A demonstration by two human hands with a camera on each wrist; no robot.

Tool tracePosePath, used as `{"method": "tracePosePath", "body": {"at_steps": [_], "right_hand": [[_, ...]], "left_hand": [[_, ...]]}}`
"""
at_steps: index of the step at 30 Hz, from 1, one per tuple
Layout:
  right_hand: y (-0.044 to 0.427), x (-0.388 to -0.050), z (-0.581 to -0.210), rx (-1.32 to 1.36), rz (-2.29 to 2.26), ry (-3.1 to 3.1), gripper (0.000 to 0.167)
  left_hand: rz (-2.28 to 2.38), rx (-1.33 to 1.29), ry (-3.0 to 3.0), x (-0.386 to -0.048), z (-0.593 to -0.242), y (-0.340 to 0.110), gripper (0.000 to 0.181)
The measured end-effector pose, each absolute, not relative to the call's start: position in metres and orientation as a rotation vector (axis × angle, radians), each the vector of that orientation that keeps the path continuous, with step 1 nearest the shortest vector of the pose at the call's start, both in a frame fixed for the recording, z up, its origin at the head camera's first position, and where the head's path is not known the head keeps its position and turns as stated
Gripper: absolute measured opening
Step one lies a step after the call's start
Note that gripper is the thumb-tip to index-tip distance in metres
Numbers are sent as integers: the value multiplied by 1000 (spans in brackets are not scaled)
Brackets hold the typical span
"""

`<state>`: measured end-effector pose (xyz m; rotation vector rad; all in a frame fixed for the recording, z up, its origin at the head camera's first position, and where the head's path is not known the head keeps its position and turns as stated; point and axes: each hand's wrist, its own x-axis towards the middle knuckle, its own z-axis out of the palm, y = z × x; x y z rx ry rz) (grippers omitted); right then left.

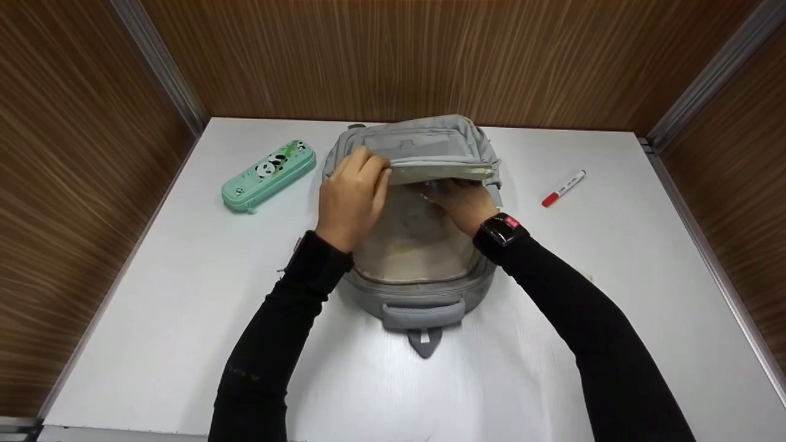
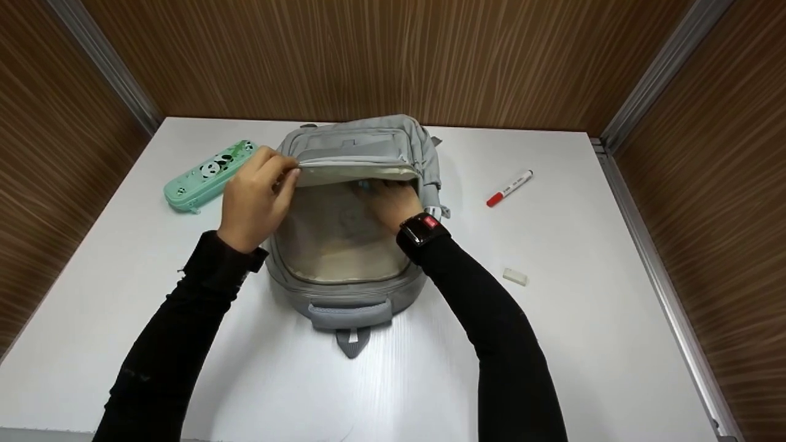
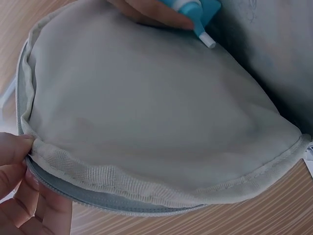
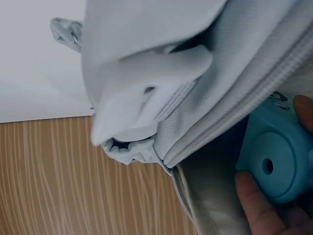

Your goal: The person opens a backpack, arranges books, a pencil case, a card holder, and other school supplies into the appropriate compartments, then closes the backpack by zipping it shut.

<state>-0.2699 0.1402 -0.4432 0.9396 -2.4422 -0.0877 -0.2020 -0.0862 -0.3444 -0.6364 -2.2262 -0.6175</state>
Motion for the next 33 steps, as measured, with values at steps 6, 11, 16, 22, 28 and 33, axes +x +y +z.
{"method": "tracePosePath", "body": {"at_steps": [6, 11, 16, 22, 28, 33], "right_hand": [[128, -291, -445, 683, 731, -2690, 40], [127, -299, -449, 347, 1237, -2641, 57], [131, -298, -452, 237, 1136, -2641, 65], [137, -285, -450, 277, 1169, -2643, 56], [150, -250, -437, 877, 559, -2560, 27], [145, -216, -414, 1171, 361, -2252, 16]], "left_hand": [[-594, -632, -2187, -201, -346, -88, 13], [-598, -636, -2178, -201, -347, -88, 13], [-625, -648, -2197, -202, -347, -87, 14], [-639, -648, -2206, -200, -349, -89, 12], [-596, -679, -2185, -199, -352, -88, 12], [-572, -693, -2158, -197, -354, -87, 12]]}}
